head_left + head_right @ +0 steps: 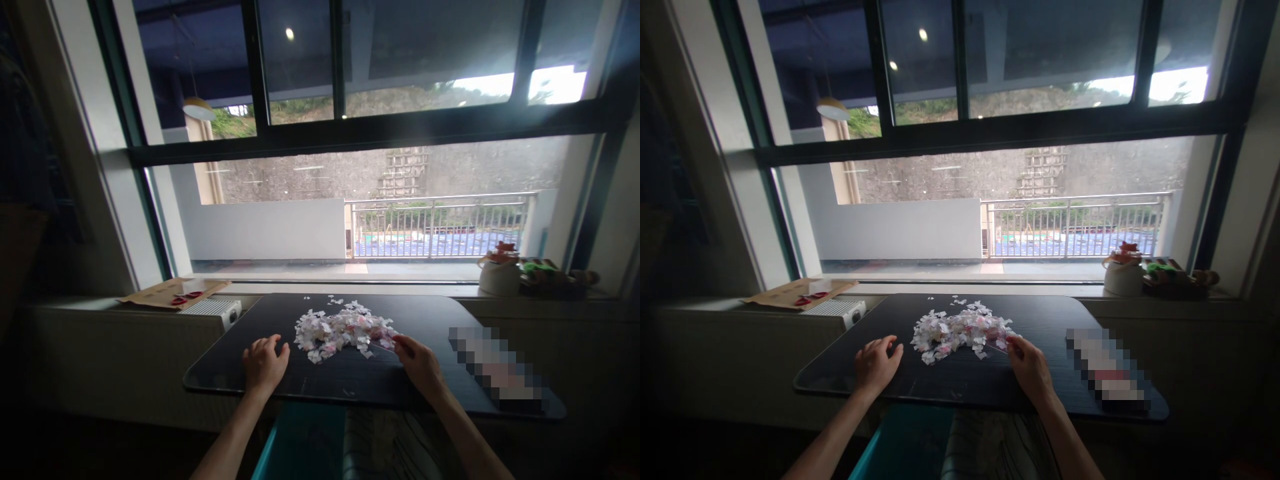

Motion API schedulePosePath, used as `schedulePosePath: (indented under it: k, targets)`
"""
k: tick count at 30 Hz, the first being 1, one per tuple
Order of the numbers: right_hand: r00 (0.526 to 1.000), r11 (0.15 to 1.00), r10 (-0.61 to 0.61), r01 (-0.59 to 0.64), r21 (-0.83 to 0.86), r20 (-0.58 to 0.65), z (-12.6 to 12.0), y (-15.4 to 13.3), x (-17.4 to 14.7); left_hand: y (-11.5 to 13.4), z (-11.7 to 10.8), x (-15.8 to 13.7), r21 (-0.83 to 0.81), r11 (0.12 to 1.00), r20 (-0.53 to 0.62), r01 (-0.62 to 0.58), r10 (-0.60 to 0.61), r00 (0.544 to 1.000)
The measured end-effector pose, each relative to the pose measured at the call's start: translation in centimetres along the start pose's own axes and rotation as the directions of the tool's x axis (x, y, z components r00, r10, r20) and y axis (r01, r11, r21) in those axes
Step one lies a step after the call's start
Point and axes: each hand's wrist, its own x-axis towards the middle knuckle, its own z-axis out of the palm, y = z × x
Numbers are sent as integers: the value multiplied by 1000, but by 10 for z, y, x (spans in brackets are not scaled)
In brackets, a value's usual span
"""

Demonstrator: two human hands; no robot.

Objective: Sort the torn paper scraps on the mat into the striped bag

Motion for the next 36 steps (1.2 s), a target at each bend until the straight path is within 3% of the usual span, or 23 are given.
schedulePosePath:
  k: [13, 27, 36]
  targets:
    - [992, 993, -56, 44, 105, 111, 2, -3, -1, 0, 2, -1, -8, 1000, -7, -4, 4, 1000]
    - [997, 998, 68, -69, -11, -42, -3, -3, -1, 0, 4, 0, 13, 1000, -35, -17, 17, 999]
    - [994, 996, 89, -91, -24, -70, -7, -8, -3, 0, 1, 0, 1, 1000, -10, -12, 12, 1000]
